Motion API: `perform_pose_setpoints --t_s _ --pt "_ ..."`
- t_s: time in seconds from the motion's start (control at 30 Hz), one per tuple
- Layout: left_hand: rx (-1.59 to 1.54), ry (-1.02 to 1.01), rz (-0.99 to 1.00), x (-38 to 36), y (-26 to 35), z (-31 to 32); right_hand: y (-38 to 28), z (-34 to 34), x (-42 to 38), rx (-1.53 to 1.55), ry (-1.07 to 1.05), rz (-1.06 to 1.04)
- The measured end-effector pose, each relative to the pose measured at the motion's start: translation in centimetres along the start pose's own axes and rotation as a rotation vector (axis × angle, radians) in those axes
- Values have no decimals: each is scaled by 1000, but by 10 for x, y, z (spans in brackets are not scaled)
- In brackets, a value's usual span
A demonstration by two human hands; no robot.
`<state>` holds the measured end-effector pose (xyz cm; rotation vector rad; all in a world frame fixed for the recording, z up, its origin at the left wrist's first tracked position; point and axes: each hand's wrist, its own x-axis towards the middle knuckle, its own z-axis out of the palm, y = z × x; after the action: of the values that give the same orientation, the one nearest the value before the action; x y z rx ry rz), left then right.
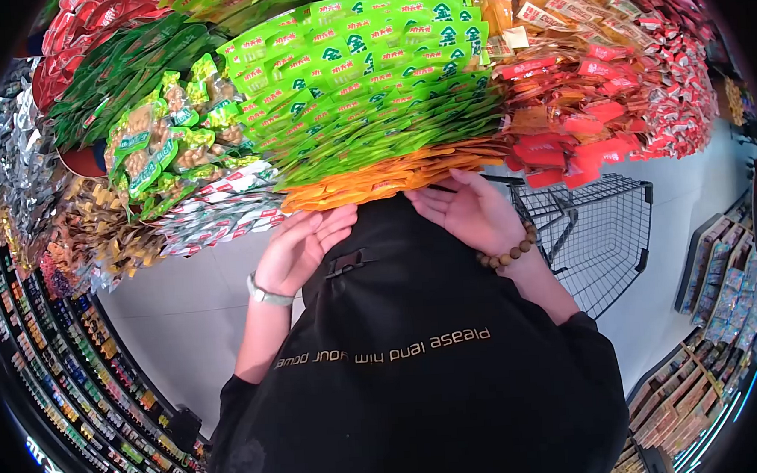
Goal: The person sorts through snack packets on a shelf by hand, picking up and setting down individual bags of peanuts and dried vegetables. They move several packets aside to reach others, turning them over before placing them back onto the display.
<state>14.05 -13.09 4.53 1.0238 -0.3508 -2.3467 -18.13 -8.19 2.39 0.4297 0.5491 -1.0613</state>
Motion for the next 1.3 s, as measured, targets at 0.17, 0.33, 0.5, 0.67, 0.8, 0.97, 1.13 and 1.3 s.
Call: perform_pose_setpoints --t_s 0.17,0.33,0.5,0.67,0.8,0.97,1.13,1.3 --pt "827 69 250 -32 21 24 2 -8 8 12 -61 -32" --pt "1858 137 1036 0 25 59 2 -15 10 16 -119 -63" --pt "2051 123 989 36 19 82 -2 -16 9 27 -94 -64" --pt "2080 136 1030 44 13 81 -1 -20 6 -15 -79 -89" --pt "2004 96 1023 44 16 72 -11 0 -14 -254 -104 -11" --pt "1999 3 1011 50 17 87 -23 22 -63 -1092 -14 -190" --pt "2056 -63 1027 59 22 98 -20 44 -47 -2034 55 -1170" --pt "2101 -148 1038 64 17 96 -13 47 -37 -2341 64 -1082"
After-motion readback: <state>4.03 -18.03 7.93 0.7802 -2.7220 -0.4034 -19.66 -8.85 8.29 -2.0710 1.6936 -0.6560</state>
